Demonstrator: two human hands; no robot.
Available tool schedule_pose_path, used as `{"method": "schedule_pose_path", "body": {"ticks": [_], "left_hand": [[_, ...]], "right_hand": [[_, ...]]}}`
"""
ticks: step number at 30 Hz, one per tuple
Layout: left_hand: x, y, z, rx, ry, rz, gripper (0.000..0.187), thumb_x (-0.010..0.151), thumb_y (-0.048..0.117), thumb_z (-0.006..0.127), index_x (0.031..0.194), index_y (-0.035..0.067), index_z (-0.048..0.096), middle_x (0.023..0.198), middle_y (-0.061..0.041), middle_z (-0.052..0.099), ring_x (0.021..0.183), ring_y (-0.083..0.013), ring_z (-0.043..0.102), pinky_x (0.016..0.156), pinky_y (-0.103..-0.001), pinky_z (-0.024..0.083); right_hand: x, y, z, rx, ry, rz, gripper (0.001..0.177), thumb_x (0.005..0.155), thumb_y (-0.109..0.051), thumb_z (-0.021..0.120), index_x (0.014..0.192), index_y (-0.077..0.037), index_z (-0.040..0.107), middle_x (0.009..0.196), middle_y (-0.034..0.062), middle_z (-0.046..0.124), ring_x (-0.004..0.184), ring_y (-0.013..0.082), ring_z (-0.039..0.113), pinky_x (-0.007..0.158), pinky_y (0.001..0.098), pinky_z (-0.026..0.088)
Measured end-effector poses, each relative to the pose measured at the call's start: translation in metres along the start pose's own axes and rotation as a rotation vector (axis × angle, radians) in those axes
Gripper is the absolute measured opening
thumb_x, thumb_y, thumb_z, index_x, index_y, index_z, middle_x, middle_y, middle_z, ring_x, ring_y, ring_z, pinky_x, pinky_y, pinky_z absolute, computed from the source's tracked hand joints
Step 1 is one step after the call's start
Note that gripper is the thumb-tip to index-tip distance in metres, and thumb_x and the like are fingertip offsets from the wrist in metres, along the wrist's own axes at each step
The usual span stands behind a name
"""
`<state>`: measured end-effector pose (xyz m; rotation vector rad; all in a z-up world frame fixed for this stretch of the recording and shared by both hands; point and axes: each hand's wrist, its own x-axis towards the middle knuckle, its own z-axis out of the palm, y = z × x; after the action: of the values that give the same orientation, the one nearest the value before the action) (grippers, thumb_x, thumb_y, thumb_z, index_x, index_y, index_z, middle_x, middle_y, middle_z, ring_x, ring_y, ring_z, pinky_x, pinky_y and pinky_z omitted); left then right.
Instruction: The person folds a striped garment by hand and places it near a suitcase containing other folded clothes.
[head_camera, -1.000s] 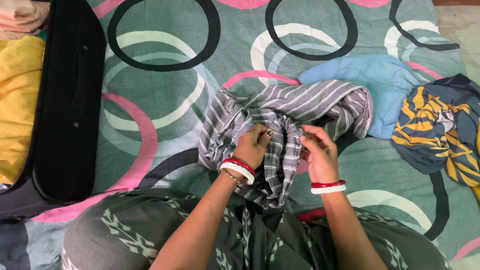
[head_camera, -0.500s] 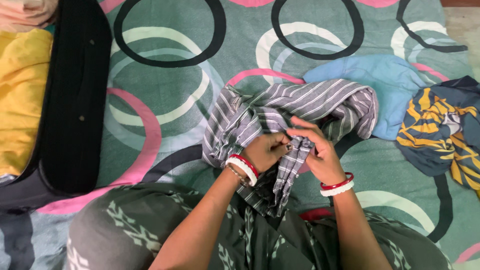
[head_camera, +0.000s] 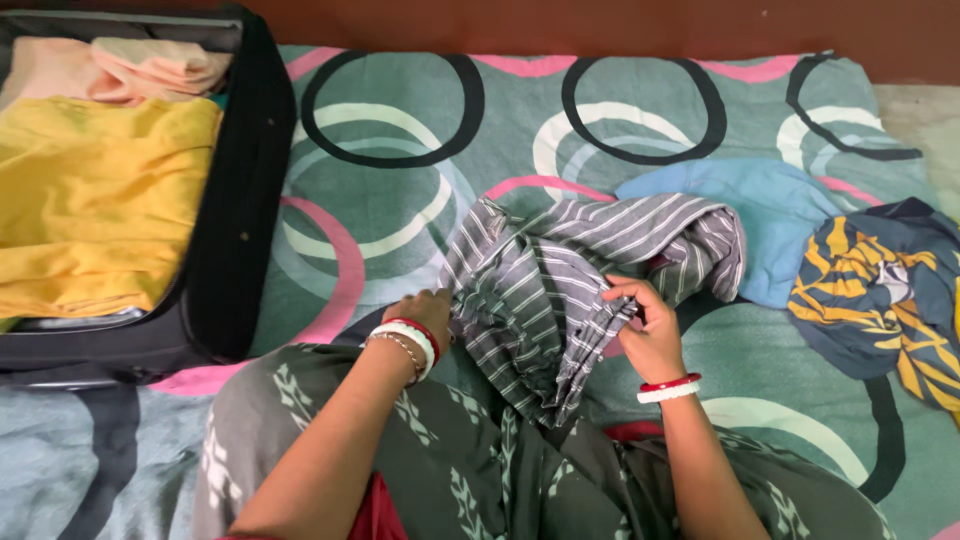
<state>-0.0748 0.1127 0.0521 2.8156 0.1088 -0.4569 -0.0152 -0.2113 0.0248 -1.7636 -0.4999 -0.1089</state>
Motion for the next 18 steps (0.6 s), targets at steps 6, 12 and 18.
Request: {"method": "schedule_pose_path", "body": {"ticks": [6, 12, 18], "left_hand": [[0.033, 0.008, 0.037, -0.199, 0.101, -0.128, 0.082, 0.075, 0.032, 0.086, 0.138, -0.001, 0.046, 0.136, -0.021, 0.056, 0.127, -0.0395, 0.054, 0.102, -0.045, 0.049], [0.052, 0.014, 0.057, -0.641, 0.456, 0.027, 0.045, 0.083, 0.021, 0.078, 0.122, 0.011, 0.060, 0.119, -0.020, 0.064, 0.107, -0.0380, 0.067, 0.094, -0.043, 0.054], [0.046, 0.054, 0.055, -1.110, 0.293, 0.133, 0.041, 0.086, 0.017, 0.069, 0.123, 0.008, 0.054, 0.100, -0.023, 0.070, 0.094, -0.0367, 0.070, 0.084, -0.044, 0.054]], "right_hand": [[-0.016, -0.019, 0.006, -0.052, 0.052, 0.041, 0.054, 0.067, 0.024, 0.044, 0.106, -0.002, 0.069, 0.133, 0.0090, 0.065, 0.116, 0.0162, 0.064, 0.091, 0.0267, 0.055], [-0.018, -0.026, 0.013, -0.114, 0.080, -0.057, 0.047, 0.073, 0.021, 0.053, 0.111, -0.002, 0.070, 0.129, 0.0089, 0.068, 0.117, 0.0175, 0.065, 0.098, 0.0293, 0.050], [-0.010, -0.045, 0.030, -0.239, 0.058, -0.212, 0.052, 0.070, 0.019, 0.054, 0.115, -0.002, 0.069, 0.125, 0.0112, 0.070, 0.123, 0.0240, 0.064, 0.109, 0.0320, 0.045]]}}
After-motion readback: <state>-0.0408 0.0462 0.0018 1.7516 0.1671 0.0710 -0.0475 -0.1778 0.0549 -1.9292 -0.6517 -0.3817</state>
